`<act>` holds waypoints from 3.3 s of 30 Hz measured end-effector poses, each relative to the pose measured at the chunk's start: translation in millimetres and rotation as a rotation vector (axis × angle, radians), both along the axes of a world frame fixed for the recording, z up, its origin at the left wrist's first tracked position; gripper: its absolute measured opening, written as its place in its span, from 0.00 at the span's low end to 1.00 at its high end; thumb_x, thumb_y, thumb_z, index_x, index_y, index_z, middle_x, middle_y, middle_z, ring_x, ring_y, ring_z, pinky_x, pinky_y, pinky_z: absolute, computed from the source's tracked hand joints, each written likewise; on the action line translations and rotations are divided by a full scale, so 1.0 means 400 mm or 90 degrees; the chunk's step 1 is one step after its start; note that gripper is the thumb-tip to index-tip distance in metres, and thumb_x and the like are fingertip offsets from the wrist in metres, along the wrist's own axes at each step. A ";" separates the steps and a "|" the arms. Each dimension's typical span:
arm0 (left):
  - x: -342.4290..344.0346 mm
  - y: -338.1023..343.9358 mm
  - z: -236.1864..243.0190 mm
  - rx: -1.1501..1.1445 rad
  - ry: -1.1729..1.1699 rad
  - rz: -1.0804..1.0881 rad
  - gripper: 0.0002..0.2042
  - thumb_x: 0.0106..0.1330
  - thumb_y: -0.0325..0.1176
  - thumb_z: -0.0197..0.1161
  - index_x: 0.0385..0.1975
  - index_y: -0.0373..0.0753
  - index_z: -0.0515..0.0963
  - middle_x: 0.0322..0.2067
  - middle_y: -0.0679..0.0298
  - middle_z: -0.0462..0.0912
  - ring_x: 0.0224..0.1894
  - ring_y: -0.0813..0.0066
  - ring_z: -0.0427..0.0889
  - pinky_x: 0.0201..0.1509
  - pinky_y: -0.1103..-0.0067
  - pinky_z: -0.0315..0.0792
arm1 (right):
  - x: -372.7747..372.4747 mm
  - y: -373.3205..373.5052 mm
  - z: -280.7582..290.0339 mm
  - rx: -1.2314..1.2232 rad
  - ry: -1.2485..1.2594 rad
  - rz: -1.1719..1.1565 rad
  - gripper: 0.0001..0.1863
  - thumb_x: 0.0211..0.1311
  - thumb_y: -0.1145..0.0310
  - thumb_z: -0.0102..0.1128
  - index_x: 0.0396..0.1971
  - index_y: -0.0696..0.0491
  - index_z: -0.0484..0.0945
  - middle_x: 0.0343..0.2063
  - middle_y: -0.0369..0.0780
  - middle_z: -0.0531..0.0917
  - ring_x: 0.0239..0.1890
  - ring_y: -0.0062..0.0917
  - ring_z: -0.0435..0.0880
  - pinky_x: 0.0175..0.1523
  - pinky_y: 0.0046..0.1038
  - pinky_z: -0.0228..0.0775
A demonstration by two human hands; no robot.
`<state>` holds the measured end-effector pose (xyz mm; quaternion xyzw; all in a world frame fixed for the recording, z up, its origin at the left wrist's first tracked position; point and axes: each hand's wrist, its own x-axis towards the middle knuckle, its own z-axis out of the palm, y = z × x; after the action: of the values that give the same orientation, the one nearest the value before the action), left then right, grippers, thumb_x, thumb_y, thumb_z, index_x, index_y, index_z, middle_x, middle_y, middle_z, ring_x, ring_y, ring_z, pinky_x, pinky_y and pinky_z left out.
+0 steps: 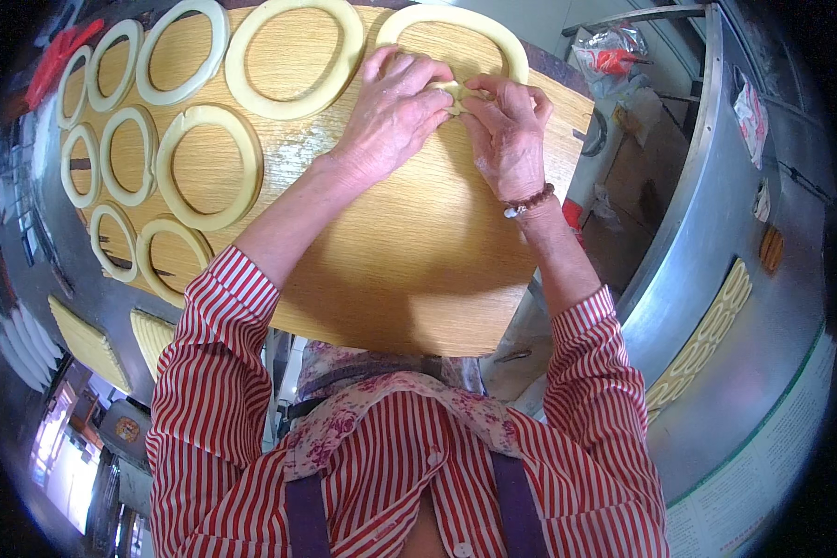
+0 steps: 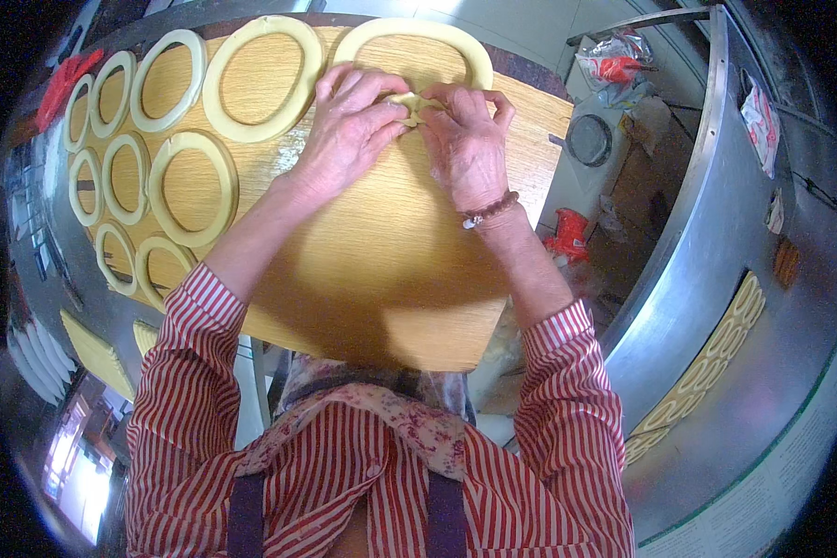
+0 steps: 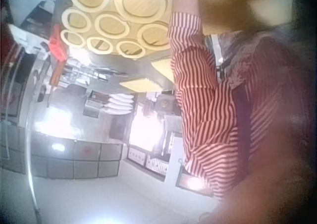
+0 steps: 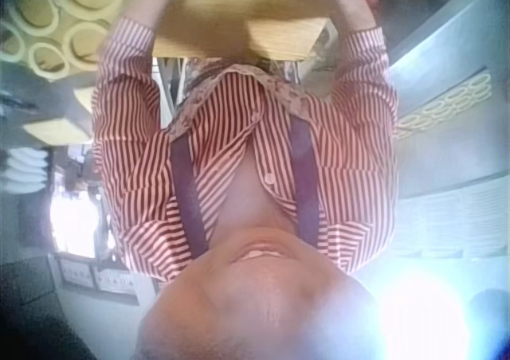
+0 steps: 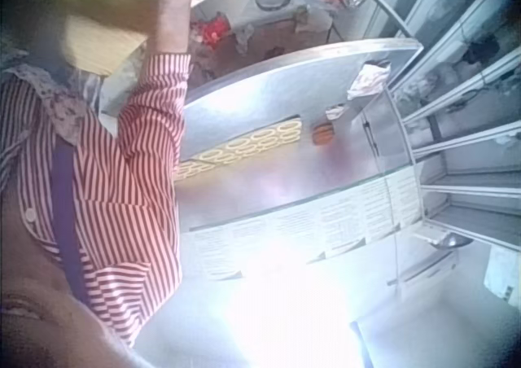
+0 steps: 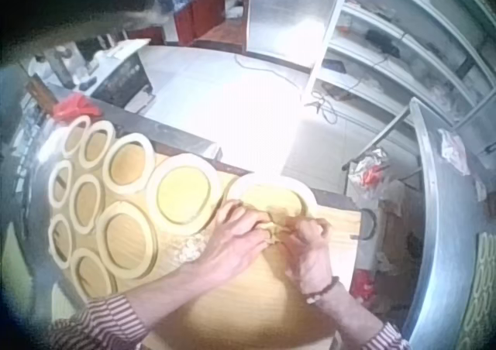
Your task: The person shapes long strips of dough into circular rings by hand on a wooden board. They repeatedly pick up a strip, curve it into a circle, and press the ends together to seal the ring, placing the finished items in a row.
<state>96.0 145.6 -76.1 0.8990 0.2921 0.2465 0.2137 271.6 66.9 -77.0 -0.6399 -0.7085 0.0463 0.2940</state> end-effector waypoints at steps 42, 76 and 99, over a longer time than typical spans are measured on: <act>0.038 0.044 0.030 -0.265 0.021 0.032 0.14 0.63 0.31 0.67 0.49 0.41 0.82 0.42 0.61 0.88 0.46 0.68 0.83 0.59 0.71 0.73 | 0.030 -0.130 -0.011 0.014 0.061 -0.134 0.21 0.58 0.80 0.62 0.53 0.52 0.81 0.54 0.46 0.79 0.51 0.35 0.80 0.56 0.33 0.71; 0.080 0.175 0.098 -0.387 -0.004 0.263 0.13 0.68 0.29 0.62 0.48 0.31 0.77 0.40 0.60 0.81 0.33 0.73 0.80 0.48 0.76 0.79 | 0.121 0.138 0.063 -0.332 0.707 -0.278 0.18 0.56 0.65 0.71 0.39 0.64 0.81 0.26 0.42 0.86 0.27 0.25 0.85 0.34 0.26 0.79; 0.042 0.168 0.132 -0.220 0.078 0.092 0.18 0.62 0.31 0.68 0.53 0.42 0.80 0.50 0.64 0.79 0.55 0.69 0.75 0.66 0.70 0.69 | 0.084 0.086 0.077 -0.107 0.251 -0.185 0.24 0.46 0.71 0.75 0.48 0.55 0.84 0.43 0.41 0.84 0.45 0.34 0.84 0.52 0.32 0.75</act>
<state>112.9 212.7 -23.1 0.8389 0.4064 0.1523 0.3286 305.1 101.5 -46.2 -0.7358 -0.5316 0.1862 0.3759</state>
